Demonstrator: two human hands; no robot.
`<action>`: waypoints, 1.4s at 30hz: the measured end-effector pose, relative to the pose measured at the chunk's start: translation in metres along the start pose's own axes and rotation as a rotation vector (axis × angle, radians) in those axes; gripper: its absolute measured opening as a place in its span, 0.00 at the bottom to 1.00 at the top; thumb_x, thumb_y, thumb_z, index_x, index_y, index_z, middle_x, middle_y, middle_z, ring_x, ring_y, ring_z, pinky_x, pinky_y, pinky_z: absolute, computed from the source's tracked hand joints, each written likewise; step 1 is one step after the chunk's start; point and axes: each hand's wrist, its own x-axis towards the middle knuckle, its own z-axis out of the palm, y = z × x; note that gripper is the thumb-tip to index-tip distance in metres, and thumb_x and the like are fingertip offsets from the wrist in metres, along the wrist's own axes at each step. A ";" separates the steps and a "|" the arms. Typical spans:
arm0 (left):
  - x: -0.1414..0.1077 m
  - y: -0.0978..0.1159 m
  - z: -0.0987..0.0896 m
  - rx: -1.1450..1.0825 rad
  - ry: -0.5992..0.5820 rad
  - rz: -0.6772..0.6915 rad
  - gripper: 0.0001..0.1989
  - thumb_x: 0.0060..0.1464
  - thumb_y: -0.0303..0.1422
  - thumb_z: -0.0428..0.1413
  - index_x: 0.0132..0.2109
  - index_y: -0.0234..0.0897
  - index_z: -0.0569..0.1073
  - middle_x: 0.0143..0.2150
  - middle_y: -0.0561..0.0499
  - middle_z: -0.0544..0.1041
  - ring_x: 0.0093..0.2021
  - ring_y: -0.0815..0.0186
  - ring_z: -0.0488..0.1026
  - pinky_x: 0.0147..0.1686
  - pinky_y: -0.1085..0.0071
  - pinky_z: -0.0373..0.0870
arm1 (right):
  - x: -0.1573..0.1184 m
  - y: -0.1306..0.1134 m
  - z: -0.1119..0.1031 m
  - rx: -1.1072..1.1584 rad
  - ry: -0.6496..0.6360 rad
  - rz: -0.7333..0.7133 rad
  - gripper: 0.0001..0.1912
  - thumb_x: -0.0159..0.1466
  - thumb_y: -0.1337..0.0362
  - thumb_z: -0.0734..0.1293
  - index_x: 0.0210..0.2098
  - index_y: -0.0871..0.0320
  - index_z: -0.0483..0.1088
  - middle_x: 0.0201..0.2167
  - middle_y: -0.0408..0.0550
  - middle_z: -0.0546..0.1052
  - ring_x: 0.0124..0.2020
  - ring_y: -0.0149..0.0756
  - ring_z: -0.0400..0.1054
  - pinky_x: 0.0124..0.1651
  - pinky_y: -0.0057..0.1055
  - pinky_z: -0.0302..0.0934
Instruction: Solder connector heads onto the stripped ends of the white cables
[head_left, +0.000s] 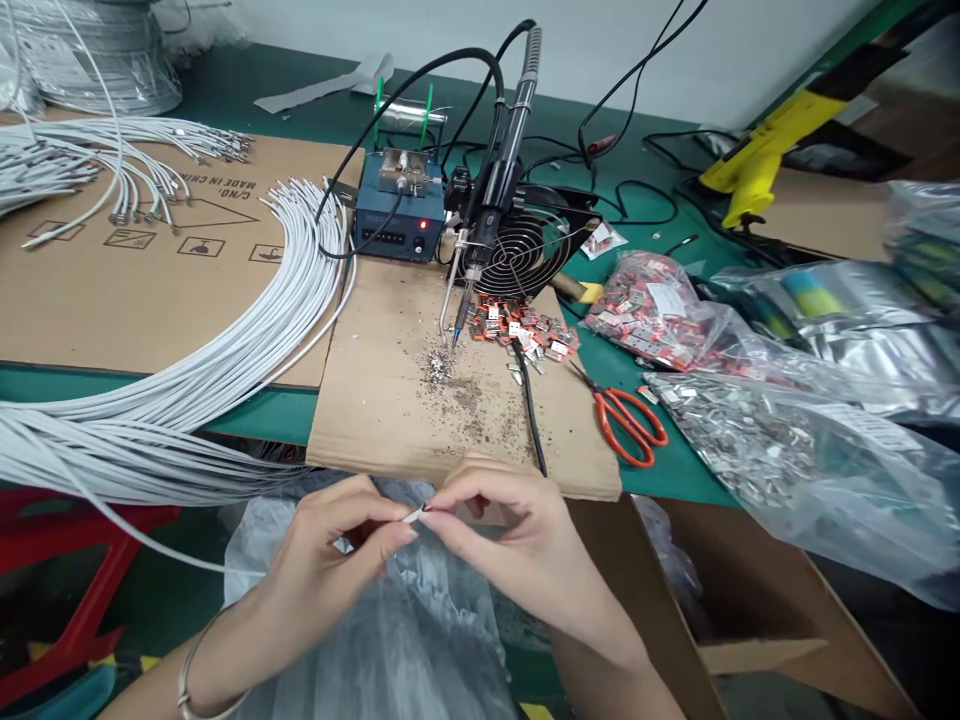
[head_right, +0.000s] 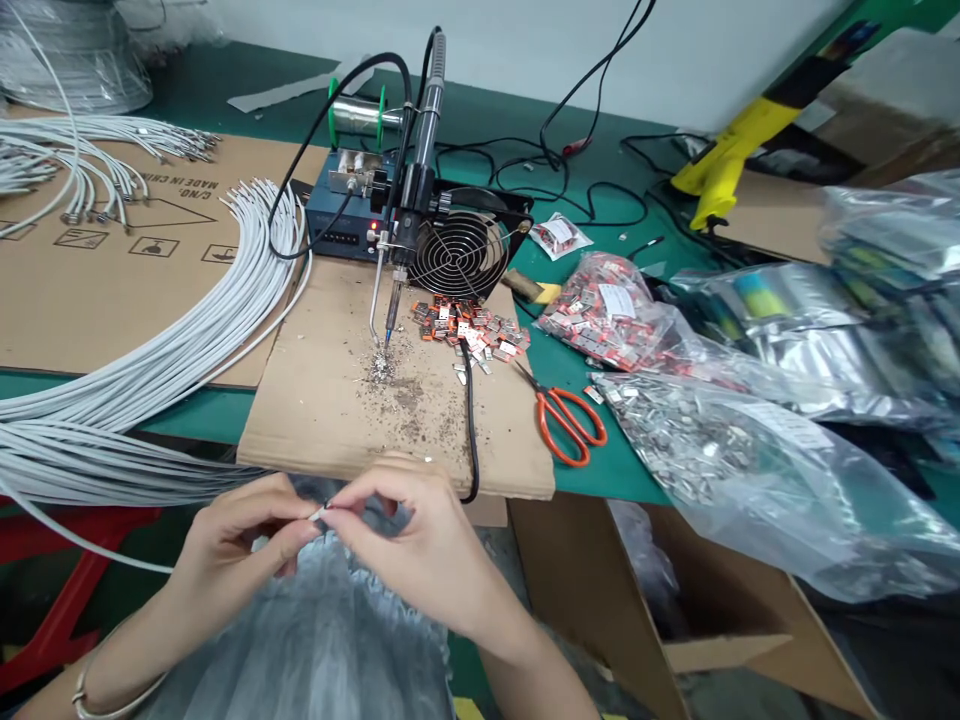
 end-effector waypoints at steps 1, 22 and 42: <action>0.000 -0.001 0.000 0.042 0.001 0.021 0.07 0.56 0.27 0.54 0.36 0.37 0.77 0.25 0.54 0.68 0.21 0.74 0.67 0.20 0.80 0.61 | 0.000 0.000 -0.001 -0.012 -0.011 -0.001 0.03 0.55 0.70 0.69 0.26 0.59 0.74 0.21 0.41 0.75 0.24 0.27 0.64 0.26 0.23 0.54; 0.027 0.011 -0.014 -0.226 0.109 -0.270 0.04 0.49 0.33 0.60 0.31 0.39 0.79 0.20 0.55 0.74 0.15 0.76 0.66 0.16 0.84 0.61 | 0.030 0.019 -0.059 -0.310 0.304 -0.176 0.04 0.59 0.68 0.67 0.35 0.57 0.73 0.25 0.43 0.75 0.21 0.28 0.59 0.25 0.27 0.54; 0.126 0.020 -0.054 -0.073 -0.300 -0.504 0.09 0.51 0.36 0.57 0.33 0.33 0.71 0.20 0.55 0.72 0.17 0.73 0.69 0.16 0.81 0.66 | 0.137 0.049 -0.106 -1.000 -0.138 -0.217 0.02 0.57 0.67 0.68 0.31 0.60 0.72 0.29 0.49 0.72 0.34 0.39 0.63 0.38 0.33 0.52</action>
